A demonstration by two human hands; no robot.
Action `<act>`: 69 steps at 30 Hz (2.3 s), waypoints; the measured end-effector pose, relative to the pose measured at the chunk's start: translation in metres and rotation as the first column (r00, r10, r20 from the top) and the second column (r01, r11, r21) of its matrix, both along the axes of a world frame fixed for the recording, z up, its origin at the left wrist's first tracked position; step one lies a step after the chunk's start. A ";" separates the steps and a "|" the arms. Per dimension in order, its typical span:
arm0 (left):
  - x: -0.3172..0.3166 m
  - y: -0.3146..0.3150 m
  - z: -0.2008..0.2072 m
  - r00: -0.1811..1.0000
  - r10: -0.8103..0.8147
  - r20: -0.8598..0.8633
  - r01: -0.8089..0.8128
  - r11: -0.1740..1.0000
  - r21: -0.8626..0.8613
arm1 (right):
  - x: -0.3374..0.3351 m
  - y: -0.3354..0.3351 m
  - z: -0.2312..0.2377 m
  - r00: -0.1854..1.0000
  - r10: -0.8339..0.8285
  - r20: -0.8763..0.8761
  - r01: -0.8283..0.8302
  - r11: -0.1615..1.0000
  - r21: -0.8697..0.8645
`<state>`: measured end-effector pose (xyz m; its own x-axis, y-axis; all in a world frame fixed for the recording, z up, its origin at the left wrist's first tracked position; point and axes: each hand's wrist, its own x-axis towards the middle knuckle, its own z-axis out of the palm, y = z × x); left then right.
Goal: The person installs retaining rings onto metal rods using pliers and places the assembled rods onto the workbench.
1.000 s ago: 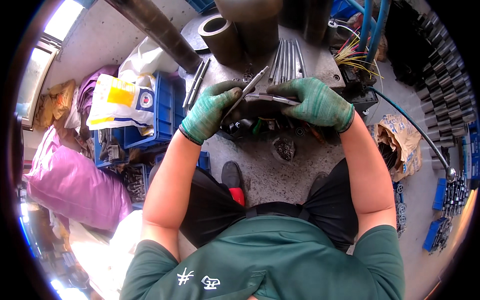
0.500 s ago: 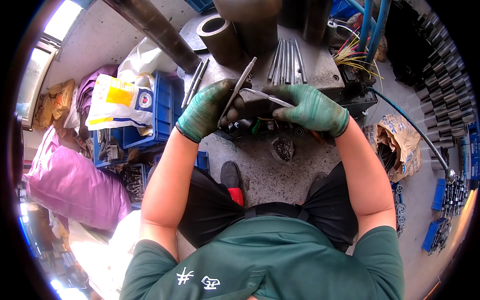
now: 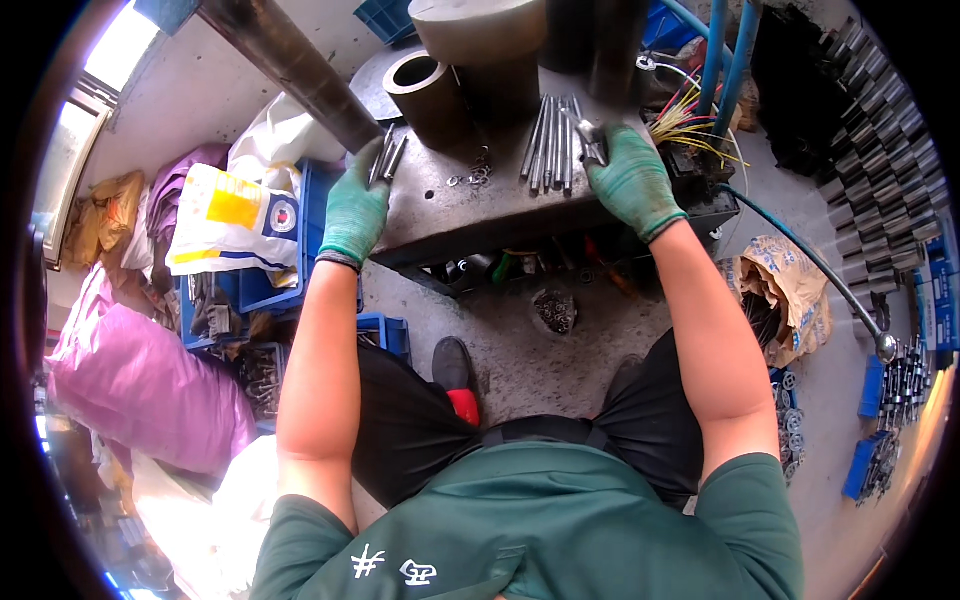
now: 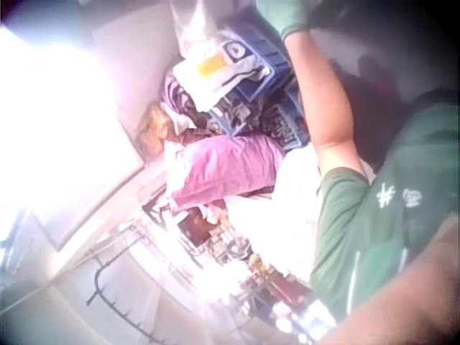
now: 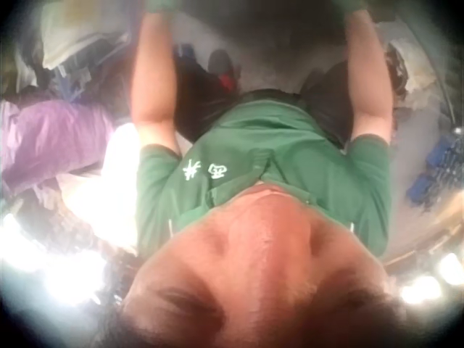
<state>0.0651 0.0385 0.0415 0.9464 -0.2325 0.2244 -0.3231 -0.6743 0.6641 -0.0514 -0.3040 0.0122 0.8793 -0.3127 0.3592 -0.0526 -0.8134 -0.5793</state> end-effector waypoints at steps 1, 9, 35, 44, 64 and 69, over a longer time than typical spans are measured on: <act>0.002 0.001 -0.004 1.000 -0.002 0.000 0.002 1.000 -0.005 | 0.005 0.001 -0.001 1.000 -0.015 -0.011 0.014 0.999 -0.050; -0.004 -0.006 -0.010 0.972 -0.145 0.185 0.041 0.880 0.473 | 0.007 -0.005 0.009 0.981 -0.109 -0.163 0.079 0.980 -0.182; -0.059 -0.066 -0.013 0.710 -0.497 -0.499 -0.215 0.521 -0.826 | -0.048 0.102 0.027 0.898 0.434 0.072 -0.263 0.399 0.879; -0.016 -0.046 -0.023 0.984 -0.177 0.019 0.175 0.981 0.083 | -0.031 0.067 0.009 0.989 0.075 0.124 -0.116 -0.108 0.987; -0.066 -0.039 -0.030 0.926 -0.260 -0.275 0.184 0.944 -0.274 | -0.035 0.076 0.003 0.976 0.204 0.071 -0.090 0.088 0.992; -0.069 -0.047 -0.022 0.803 -0.395 -0.446 0.074 0.809 -0.584 | -0.039 0.097 0.004 0.934 0.343 0.099 -0.215 0.319 0.923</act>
<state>-0.0043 -0.0090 0.0197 0.8754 -0.4643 -0.1344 0.0838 -0.1281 0.9882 -0.0906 -0.2073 0.0165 0.9909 -0.1160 -0.0677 -0.0390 0.2340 -0.9715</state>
